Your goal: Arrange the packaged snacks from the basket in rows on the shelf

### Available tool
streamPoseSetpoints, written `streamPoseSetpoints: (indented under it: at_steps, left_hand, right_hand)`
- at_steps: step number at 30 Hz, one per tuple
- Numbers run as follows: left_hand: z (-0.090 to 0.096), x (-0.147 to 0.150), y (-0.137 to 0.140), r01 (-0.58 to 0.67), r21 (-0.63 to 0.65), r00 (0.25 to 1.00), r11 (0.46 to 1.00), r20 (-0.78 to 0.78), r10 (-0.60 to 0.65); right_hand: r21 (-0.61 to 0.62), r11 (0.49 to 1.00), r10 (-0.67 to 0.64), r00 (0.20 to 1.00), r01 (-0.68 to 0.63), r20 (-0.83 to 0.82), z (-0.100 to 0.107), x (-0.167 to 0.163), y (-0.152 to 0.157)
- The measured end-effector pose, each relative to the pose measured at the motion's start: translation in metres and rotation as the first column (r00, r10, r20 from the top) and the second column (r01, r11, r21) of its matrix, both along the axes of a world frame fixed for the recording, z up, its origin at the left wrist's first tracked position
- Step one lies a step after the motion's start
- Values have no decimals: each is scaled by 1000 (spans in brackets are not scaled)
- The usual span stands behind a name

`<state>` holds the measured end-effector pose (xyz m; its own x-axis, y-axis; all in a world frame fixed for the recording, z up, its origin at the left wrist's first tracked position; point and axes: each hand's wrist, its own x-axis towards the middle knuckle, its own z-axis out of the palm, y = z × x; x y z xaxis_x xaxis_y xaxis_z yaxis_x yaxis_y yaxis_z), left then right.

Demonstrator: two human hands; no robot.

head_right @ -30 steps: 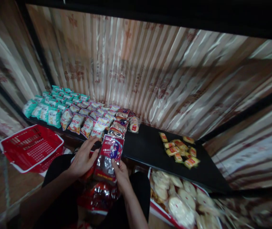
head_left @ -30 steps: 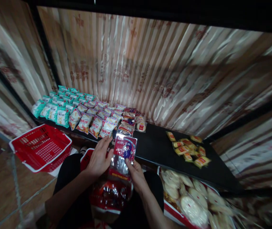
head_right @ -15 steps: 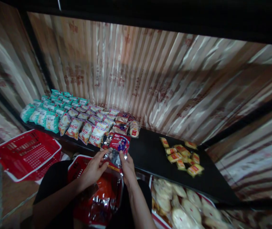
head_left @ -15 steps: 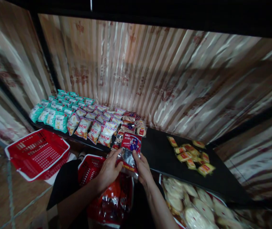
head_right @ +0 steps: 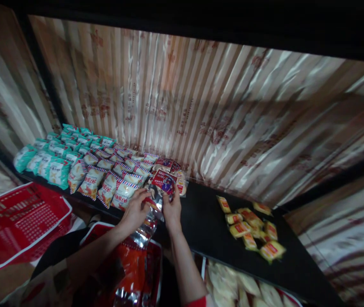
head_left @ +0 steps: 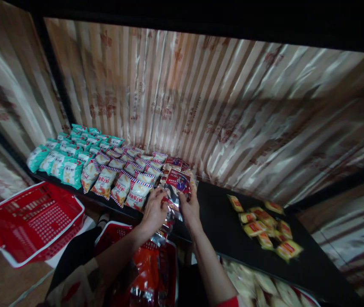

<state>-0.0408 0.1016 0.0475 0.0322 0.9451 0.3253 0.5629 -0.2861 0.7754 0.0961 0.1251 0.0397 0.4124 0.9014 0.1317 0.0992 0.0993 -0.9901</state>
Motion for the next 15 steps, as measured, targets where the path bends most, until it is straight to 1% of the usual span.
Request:
streamPoseSetpoints:
  at_steps: [2,5,7,10,13,15]
  left_hand:
    - [1,4,8,-5,10,999,1000,-41,5]
    - [0,7,16,13,-28,993,1000,-118,-16]
    - [-2,8,20,22,-53,987,998,-160,-30]
    - [-5,9,24,20,-69,978,997,-208,-34]
    - [-9,11,26,24,-71,972,997,-232,-40]
    - [-11,12,27,40,-67,970,997,-237,-55]
  right_hand:
    - [-7,1000,-21,993,22,114,-2,3,16]
    - [-28,998,-50,973,58,224,-5,3,34]
    - [-25,997,-59,964,67,259,-7,2,43]
    - [-9,999,-33,957,37,289,-12,1,53]
    - [10,1000,-27,939,25,343,-18,0,60]
    - [0,999,-33,925,36,379,-21,0,63]
